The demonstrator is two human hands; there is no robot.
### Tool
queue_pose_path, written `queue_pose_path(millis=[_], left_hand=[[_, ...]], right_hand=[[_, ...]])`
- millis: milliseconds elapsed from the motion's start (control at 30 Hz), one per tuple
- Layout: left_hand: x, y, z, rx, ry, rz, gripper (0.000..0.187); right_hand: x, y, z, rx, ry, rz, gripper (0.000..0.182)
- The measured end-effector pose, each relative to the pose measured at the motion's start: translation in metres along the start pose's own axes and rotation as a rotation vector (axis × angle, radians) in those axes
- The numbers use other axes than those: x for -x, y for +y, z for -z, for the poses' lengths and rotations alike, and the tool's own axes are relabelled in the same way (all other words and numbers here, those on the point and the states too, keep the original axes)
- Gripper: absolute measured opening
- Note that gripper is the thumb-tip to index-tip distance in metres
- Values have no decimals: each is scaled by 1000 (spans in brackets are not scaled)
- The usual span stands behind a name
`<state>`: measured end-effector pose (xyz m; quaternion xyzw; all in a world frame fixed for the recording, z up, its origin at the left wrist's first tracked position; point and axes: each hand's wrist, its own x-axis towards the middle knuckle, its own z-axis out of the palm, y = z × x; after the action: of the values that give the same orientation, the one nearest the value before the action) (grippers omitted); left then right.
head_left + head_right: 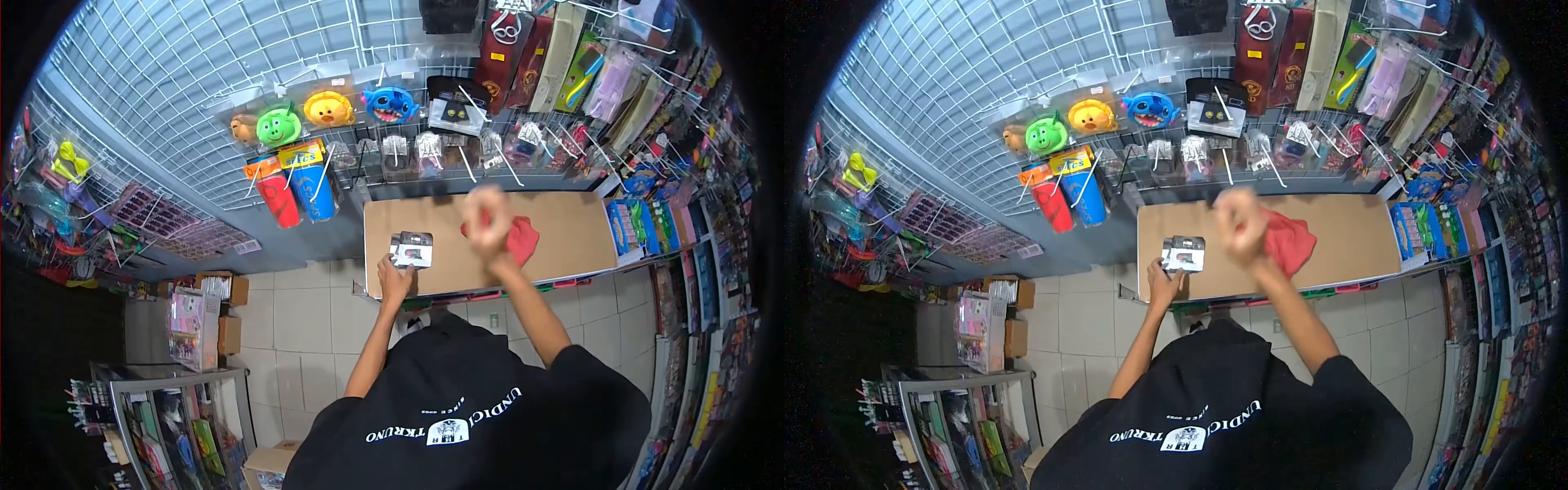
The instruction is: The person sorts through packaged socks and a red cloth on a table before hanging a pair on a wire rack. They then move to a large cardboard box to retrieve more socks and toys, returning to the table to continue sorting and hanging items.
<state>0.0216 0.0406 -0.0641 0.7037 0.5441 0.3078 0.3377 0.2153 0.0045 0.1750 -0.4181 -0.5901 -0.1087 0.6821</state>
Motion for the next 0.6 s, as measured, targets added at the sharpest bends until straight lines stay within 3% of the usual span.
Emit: queue_pose_path(millis=[33,100,200,300,400,500,600], left_hand=[[-2,2,0,-18,17,32,63],[-6,5,-1,-64,50,78,65],[-20,-16,-12,-108,9,115,66],[-29,-22,-17,-39,21,157,65],[-39,-27,-28,58,38,209,61],[-37,-18,-34,117,-11,243,54],[-34,-7,-37,212,-41,267,42]], right_hand=[[48,4,8,45,-339,-108,11],[108,5,0,97,-660,-471,19],[205,88,-18,130,-562,-891,31],[228,128,-30,527,-587,-1072,43],[215,121,-34,569,-666,-1124,53],[201,111,-28,530,-789,-1222,45],[222,131,-24,470,-746,-1280,35]])
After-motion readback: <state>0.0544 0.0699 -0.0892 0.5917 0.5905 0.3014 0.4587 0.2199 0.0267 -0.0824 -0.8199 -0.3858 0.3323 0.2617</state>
